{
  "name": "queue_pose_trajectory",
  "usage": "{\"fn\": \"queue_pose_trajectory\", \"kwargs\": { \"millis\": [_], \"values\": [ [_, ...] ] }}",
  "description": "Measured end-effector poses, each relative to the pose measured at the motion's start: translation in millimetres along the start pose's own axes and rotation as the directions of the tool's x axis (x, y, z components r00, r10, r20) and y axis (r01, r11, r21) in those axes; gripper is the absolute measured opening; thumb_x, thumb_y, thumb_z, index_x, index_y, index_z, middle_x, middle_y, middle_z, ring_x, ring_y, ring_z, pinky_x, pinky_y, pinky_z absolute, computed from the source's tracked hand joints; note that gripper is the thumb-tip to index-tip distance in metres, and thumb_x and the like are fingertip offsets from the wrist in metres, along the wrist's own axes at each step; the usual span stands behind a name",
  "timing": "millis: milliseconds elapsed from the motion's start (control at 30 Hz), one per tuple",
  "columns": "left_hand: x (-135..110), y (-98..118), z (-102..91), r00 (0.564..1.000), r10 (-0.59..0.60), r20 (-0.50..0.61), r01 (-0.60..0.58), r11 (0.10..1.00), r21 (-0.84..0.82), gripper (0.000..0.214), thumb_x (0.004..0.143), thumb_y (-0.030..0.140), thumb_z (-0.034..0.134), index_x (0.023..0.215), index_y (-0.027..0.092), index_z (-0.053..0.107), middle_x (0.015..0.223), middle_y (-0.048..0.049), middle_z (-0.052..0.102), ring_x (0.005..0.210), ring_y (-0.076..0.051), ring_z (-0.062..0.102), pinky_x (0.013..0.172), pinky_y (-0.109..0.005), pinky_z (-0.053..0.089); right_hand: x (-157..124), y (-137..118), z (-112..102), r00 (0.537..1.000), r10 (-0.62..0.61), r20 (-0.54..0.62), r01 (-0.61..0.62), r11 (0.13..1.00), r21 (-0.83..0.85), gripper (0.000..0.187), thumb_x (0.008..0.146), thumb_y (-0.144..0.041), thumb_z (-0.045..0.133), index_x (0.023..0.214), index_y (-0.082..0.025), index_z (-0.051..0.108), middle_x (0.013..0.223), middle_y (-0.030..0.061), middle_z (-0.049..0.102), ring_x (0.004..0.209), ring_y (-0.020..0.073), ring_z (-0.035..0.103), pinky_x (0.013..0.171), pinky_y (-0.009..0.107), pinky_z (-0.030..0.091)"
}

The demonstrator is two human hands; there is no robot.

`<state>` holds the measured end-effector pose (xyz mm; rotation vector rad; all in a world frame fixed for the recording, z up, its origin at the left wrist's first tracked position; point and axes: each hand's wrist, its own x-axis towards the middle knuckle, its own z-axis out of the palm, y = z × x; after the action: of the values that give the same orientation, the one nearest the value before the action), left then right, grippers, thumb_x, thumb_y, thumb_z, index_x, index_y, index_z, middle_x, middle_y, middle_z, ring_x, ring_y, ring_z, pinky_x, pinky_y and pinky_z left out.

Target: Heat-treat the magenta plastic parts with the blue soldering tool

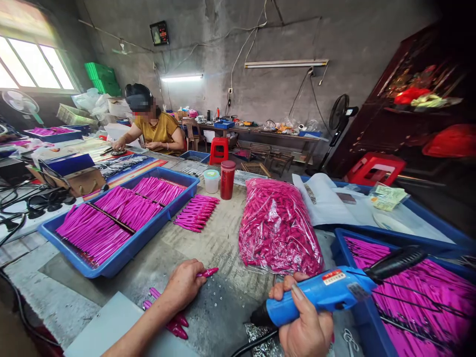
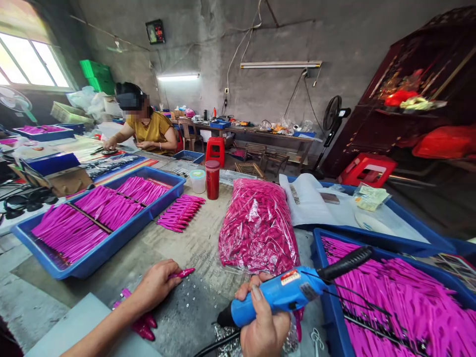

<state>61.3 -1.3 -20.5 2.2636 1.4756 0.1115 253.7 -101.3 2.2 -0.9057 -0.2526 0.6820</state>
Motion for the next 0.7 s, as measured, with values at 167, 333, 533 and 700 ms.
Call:
{"fn": "queue_pose_trajectory", "kwargs": {
  "millis": [167,333,533,700],
  "values": [
    [1.2,0.5,-0.4,1.000,-0.001,0.007,0.001,1.000,0.015,0.007,0.078,0.014,0.058,0.077,0.018,0.063,0.084,-0.0012,0.063,0.083,-0.016,0.056,0.069,-0.021,0.036,0.0,1.1,-0.5,1.000,-0.014,0.017,0.014,1.000,-0.001,0.034,0.059,-0.033,0.074,0.084,-0.019,0.054,0.062,-0.0025,0.057,0.049,0.0136,0.052,0.049,0.029,0.044],
    [-2.4,-0.3,1.0,1.000,0.020,-0.020,-0.019,0.999,0.033,0.009,0.081,0.014,0.054,0.077,0.017,0.061,0.083,-0.0030,0.061,0.082,-0.017,0.056,0.069,-0.023,0.038,0.2,3.2,-1.1,1.000,-0.017,0.016,0.017,1.000,-0.008,0.033,0.061,-0.032,0.073,0.084,-0.019,0.054,0.063,-0.0028,0.056,0.050,0.0138,0.053,0.050,0.029,0.043],
    [-5.6,-0.5,3.9,0.997,0.059,-0.045,-0.059,0.998,0.007,0.012,0.084,0.015,0.051,0.076,0.016,0.060,0.083,-0.0041,0.060,0.082,-0.017,0.055,0.071,-0.022,0.039,0.5,2.6,-1.0,1.000,-0.015,0.021,0.015,1.000,-0.011,0.033,0.061,-0.033,0.072,0.084,-0.019,0.053,0.063,-0.0028,0.055,0.050,0.0136,0.052,0.050,0.028,0.043],
    [-3.4,1.2,3.4,0.999,0.033,-0.019,-0.033,0.999,0.007,0.011,0.081,0.013,0.054,0.073,0.017,0.060,0.081,-0.0028,0.060,0.081,-0.016,0.055,0.070,-0.022,0.038,0.1,3.2,-2.3,0.999,-0.020,0.039,0.021,1.000,-0.012,0.031,0.063,-0.033,0.071,0.084,-0.020,0.053,0.064,-0.0026,0.055,0.051,0.0131,0.052,0.050,0.028,0.043]
  ]
}}
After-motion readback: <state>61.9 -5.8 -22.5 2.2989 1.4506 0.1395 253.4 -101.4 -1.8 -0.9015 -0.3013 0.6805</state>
